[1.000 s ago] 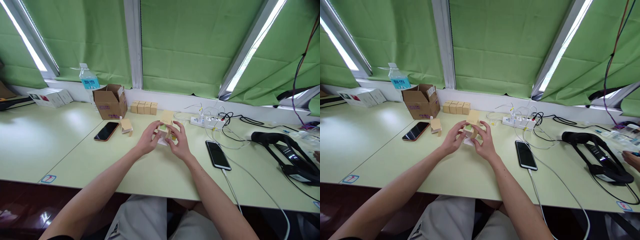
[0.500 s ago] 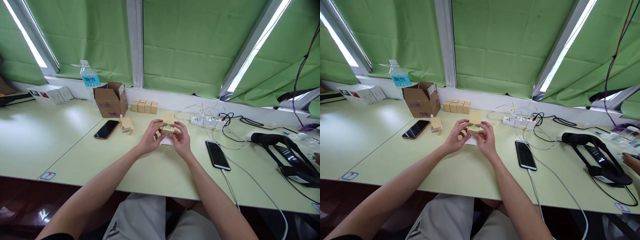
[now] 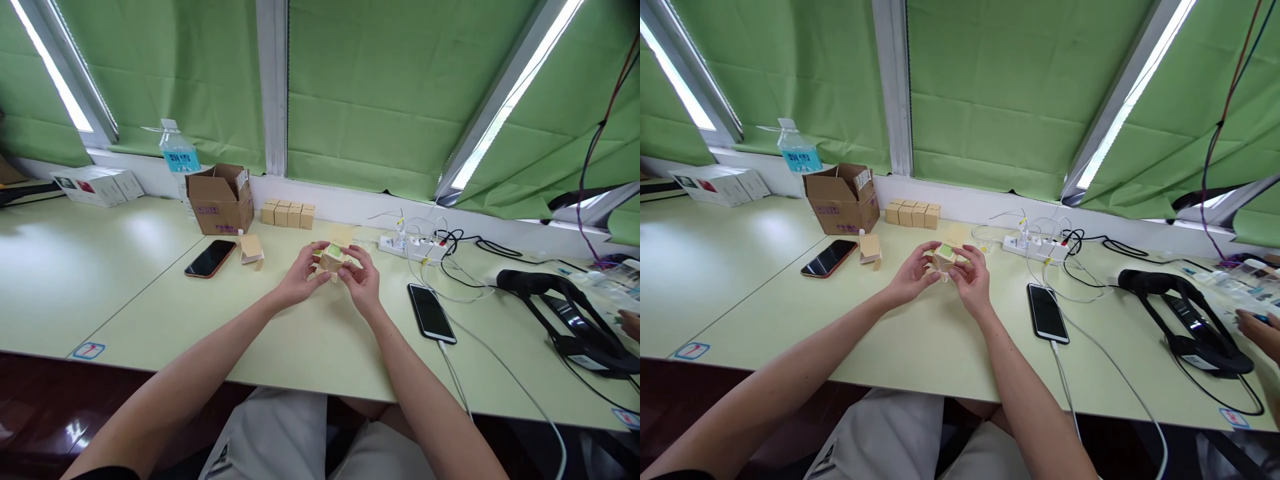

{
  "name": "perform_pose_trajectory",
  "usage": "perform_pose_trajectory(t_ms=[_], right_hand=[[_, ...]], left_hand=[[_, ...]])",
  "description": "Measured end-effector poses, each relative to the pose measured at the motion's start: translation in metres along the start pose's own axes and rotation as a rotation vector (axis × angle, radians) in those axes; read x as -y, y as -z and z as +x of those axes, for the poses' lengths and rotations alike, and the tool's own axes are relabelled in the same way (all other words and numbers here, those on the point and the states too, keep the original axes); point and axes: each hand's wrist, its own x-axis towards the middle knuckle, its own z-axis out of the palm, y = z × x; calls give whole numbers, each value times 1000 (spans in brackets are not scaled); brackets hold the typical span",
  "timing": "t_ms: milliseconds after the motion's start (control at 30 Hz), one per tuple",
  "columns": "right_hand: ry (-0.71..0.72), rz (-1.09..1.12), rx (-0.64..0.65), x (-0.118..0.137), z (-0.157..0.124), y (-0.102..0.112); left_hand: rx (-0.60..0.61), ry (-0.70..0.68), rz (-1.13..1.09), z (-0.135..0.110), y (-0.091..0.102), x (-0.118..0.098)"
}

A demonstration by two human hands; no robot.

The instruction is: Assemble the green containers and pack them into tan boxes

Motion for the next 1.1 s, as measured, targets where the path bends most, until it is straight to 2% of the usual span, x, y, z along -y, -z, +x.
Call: perform_pose_trajectory(t_ms=[133, 267, 667, 1000, 1100], right_hand=[[39, 7, 66, 1, -2, 1], [45, 23, 86, -1, -2, -2], [37, 42, 80, 2, -1, -7], [56, 46, 22, -9, -2, -12], [53, 18, 4, -13, 0, -11]], left_hand=[[-99, 2, -65, 3, -3, 1], [-140, 27, -61, 5, -4, 0], [-177, 44, -81, 6, -4, -2], [-286, 34, 41, 7, -12, 12], [-283, 40, 29, 7, -12, 13]])
